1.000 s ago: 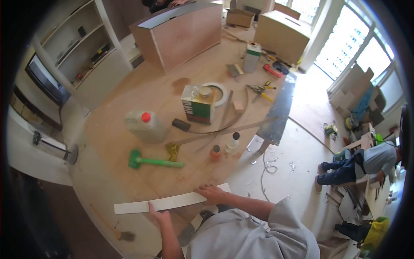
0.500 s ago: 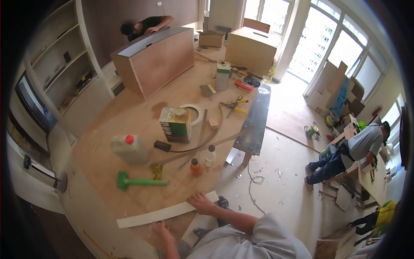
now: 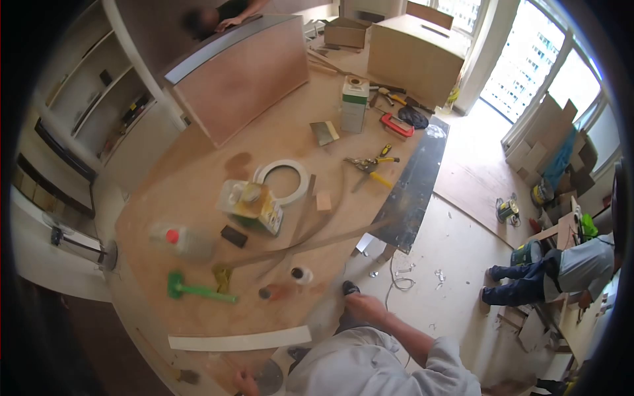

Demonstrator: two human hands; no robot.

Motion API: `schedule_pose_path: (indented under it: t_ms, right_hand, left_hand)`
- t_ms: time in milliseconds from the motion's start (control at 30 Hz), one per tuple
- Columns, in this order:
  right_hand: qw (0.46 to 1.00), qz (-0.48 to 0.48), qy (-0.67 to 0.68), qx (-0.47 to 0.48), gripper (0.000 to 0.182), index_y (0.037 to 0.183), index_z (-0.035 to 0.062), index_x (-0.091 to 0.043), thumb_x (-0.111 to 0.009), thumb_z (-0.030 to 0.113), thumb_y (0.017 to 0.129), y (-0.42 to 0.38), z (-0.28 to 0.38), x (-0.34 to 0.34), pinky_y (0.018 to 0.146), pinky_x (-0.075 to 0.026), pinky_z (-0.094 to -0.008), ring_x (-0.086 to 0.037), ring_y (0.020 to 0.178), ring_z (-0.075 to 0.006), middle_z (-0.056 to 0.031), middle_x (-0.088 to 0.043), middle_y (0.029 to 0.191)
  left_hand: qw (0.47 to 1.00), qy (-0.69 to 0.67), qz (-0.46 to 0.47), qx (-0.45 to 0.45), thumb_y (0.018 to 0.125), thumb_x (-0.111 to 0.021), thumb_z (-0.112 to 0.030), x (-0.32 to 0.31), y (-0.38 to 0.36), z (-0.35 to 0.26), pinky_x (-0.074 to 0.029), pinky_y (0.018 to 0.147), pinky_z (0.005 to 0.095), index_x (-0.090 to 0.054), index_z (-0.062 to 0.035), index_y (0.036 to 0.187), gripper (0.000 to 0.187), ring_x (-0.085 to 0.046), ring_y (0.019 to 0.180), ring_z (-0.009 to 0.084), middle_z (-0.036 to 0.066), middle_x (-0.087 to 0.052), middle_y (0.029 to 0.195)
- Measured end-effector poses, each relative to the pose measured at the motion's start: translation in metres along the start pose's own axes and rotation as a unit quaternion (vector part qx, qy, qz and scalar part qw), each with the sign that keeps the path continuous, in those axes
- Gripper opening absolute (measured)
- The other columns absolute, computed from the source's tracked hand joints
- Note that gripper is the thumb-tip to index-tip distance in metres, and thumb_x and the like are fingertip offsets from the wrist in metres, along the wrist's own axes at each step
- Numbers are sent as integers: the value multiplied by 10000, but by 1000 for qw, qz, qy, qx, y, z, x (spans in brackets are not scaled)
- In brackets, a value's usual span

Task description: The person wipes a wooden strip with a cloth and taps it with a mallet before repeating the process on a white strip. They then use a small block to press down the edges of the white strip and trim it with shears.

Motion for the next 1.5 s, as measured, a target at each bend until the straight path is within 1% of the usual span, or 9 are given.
schedule_pose_path:
  t_ms: [100,233,367,567,967,1067,1167,1233,1500]
  right_hand:
    - [984,19,-142,-107,219,1174,129,-689,-661,186,965,40,-79,73,788,-593,-487,-721,922,-390,-142,-727,1001]
    - [968,-235,-47,-75,292,1218,74,-671,-708,221,969,142,-122,207,807,-580,-454,-714,995,-368,-151,-721,1088]
    - [939,-206,-221,-164,1002,1590,134,-417,-920,405,766,242,-159,261,1132,-411,-636,-370,1499,-493,-277,-360,1633]
    - [929,-85,-321,-163,1465,1639,134,-301,-1024,554,435,320,-241,296,1170,-308,-740,-353,1499,-521,-290,-395,1595]
    - [974,-59,-125,-182,744,1185,-40,-650,-882,433,659,308,-224,290,890,-577,-494,-720,962,-441,-271,-721,970]
    - [978,-106,-15,-179,715,1205,-47,-635,-853,407,697,271,-194,296,874,-576,-499,-733,996,-432,-282,-728,1011]
    - [968,-138,38,-206,702,1215,-36,-631,-853,406,717,208,-124,324,879,-570,-492,-736,1027,-425,-264,-743,1056]
    - [973,-181,24,-138,667,1308,-6,-623,-840,282,746,158,-82,335,908,-577,-473,-733,1063,-406,-230,-740,1095]
    - [981,-169,58,-81,627,1378,17,-567,-801,164,815,-106,46,270,876,-593,-474,-729,1046,-407,-210,-703,1169]
  left_hand:
    - [998,62,1,13,975,-698,-183,-19,-28,-13,-553,670,368,-729,58,989,243,-685,712,231,150,-707,789]
    - [990,137,-15,28,1011,-665,-447,-50,-105,-40,-566,725,465,-720,69,972,520,-683,736,355,242,-695,810]
    - [957,173,201,121,1005,-652,-398,-69,-146,-36,-583,797,484,-755,8,1070,424,-742,857,335,239,-763,970]
    - [940,167,212,207,980,-679,-417,-89,-181,-72,-568,878,461,-758,-23,1127,427,-735,947,324,238,-764,1036]
    - [945,164,193,206,930,-734,-454,-89,-182,-92,-540,1039,415,-765,-85,1240,484,-722,1127,302,237,-767,1170]
    - [966,166,152,129,917,-748,-463,-77,-154,-115,-533,1080,403,-767,-100,1269,506,-718,1171,297,236,-768,1203]
    - [976,146,87,-135,973,-686,-53,-77,-125,-244,-563,686,344,-740,52,1075,156,-697,711,209,134,-731,811]
    - [979,87,119,-144,974,-685,-56,-93,-118,-306,-576,774,380,-744,30,1141,198,-725,810,255,163,-745,890]
    - [666,34,164,-727,983,-749,-357,-177,-192,-527,-407,1147,635,-676,-90,1352,462,-615,1246,370,155,-666,1238]
Point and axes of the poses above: each hand's wrist, its own y-axis towards the middle knuckle, its own x-axis out of the back of the hand, z = x × y, the point moved 5 cm from there along y, towards the middle knuckle
